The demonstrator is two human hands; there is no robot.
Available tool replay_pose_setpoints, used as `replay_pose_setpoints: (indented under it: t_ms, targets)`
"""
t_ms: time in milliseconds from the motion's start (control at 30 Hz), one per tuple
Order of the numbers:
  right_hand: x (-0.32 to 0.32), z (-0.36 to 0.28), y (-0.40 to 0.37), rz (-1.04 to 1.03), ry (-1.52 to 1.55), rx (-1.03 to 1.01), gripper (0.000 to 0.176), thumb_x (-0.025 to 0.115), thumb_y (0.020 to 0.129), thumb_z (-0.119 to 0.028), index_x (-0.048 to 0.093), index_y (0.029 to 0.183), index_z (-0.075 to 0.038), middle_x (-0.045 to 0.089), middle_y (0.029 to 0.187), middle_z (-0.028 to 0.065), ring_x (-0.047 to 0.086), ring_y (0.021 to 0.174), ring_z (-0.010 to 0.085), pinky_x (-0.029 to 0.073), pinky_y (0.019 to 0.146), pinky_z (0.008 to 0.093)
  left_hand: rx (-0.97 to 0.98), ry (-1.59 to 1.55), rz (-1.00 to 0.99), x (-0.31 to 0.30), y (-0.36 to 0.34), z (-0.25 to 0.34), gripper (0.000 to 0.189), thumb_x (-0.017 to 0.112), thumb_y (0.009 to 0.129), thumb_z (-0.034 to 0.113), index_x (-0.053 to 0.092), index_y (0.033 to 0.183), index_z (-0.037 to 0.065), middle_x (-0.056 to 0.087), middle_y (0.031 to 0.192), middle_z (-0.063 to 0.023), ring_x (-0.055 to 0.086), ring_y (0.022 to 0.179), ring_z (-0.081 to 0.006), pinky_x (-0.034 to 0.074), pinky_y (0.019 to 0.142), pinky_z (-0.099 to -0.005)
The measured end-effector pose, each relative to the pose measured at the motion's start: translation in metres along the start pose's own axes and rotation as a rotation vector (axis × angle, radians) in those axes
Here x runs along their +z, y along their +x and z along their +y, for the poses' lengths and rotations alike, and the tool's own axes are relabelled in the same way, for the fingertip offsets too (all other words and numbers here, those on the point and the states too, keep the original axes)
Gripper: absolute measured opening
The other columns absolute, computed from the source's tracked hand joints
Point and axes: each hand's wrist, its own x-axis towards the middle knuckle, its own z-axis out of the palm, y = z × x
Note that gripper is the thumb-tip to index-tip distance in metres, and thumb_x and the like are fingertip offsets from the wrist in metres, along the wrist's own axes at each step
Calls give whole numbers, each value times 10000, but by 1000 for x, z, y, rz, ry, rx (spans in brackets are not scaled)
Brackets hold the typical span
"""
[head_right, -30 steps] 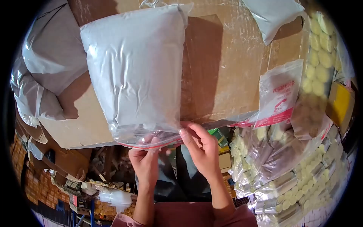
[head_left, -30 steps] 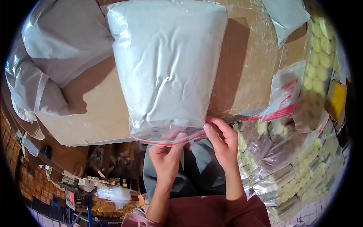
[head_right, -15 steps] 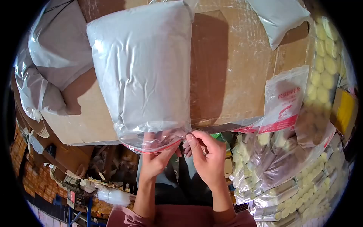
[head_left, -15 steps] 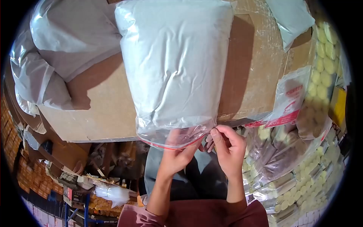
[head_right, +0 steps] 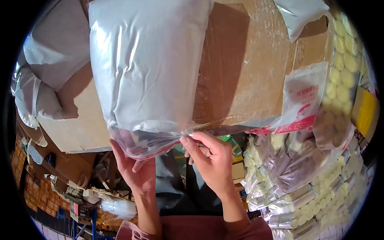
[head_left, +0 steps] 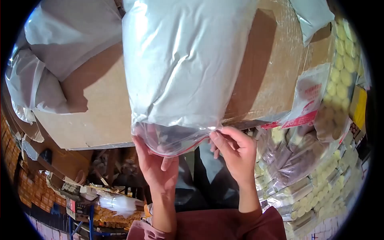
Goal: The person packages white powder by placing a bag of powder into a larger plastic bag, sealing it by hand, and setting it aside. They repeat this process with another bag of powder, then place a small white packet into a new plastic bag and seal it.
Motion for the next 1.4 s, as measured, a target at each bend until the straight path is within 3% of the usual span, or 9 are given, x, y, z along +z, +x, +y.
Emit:
replay_pose_setpoints:
  t_ms: [33, 133, 167, 367, 433, 600, 733, 767, 1400]
  targets:
    - [0, 1, 0, -31, 10, 9, 166, 642, 906, -84, 644, 967, 71, 649, 768, 63, 590, 628, 70, 459, 506, 203, 68, -4, 128, 5, 1, -7, 429, 386, 1014, 385, 488, 1310, 92, 609, 1213, -74, 416, 389, -71, 400, 397, -143]
    - [4, -1, -1, -27, 45, 10, 167, 624, 919, -90, 654, 962, 69, 644, 754, 63, 568, 605, 68, 440, 492, 203, 11, 1, -314, 11, 14, -3, 435, 335, 1020, 360, 456, 1343, 95, 611, 1204, -96, 435, 383, -95, 377, 328, -172]
    - [5, 1, -2, -14, 61, -2, 166, 624, 919, -90, 656, 958, 69, 641, 744, 62, 562, 600, 66, 434, 488, 203, 59, -98, -105, 21, 9, -7, 448, 302, 1016, 348, 441, 1352, 85, 619, 1182, -112, 431, 349, -131, 360, 281, -211]
    - [5, 7, 0, 68, 61, -45, 153, 624, 916, -78, 646, 949, 70, 625, 712, 71, 524, 563, 75, 396, 471, 207, 124, 212, -5, 27, 19, 0, 548, 293, 1012, 415, 309, 1429, 60, 543, 1258, -178, 490, 361, -197, 366, 269, -250]
    - [4, 7, 2, 74, 20, -44, 149, 624, 916, -77, 640, 950, 68, 621, 712, 77, 520, 557, 82, 391, 468, 212, 194, 271, 44, 33, 19, -3, 568, 280, 1023, 418, 269, 1437, 29, 595, 1153, -189, 520, 387, -201, 393, 299, -260]
    - [2, 10, 1, 84, 20, -24, 133, 641, 904, -70, 644, 934, 60, 620, 714, 69, 528, 564, 84, 400, 473, 216, 278, 612, 208, -5, -2, -6, 370, 488, 977, 166, 450, 1294, -19, 627, 1053, -138, 633, 580, -212, 496, 448, -253]
    - [5, 15, 1, 109, 42, -82, 103, 647, 888, -35, 647, 921, 62, 623, 757, 63, 545, 594, 85, 417, 494, 216, -5, 847, 146, 10, -18, -20, 191, 642, 858, -9, 615, 1030, -90, 678, 836, -116, 662, 738, -169, 529, 541, -258]
    - [4, 16, 1, 104, 27, -83, 98, 646, 883, -19, 649, 928, 68, 626, 787, 63, 547, 617, 78, 420, 504, 210, -59, 843, 128, 11, -18, -27, 286, 693, 813, -36, 609, 1081, -91, 686, 922, -135, 670, 809, -175, 541, 581, -261]
    - [-4, 4, -2, 132, -257, -153, 94, 663, 852, 23, 613, 905, 82, 599, 757, 59, 491, 615, 71, 358, 502, 206, -23, 621, 354, 34, -8, -69, 118, 651, 885, 70, 653, 836, -38, 614, 665, -54, 478, 484, -73, 344, 426, -181]
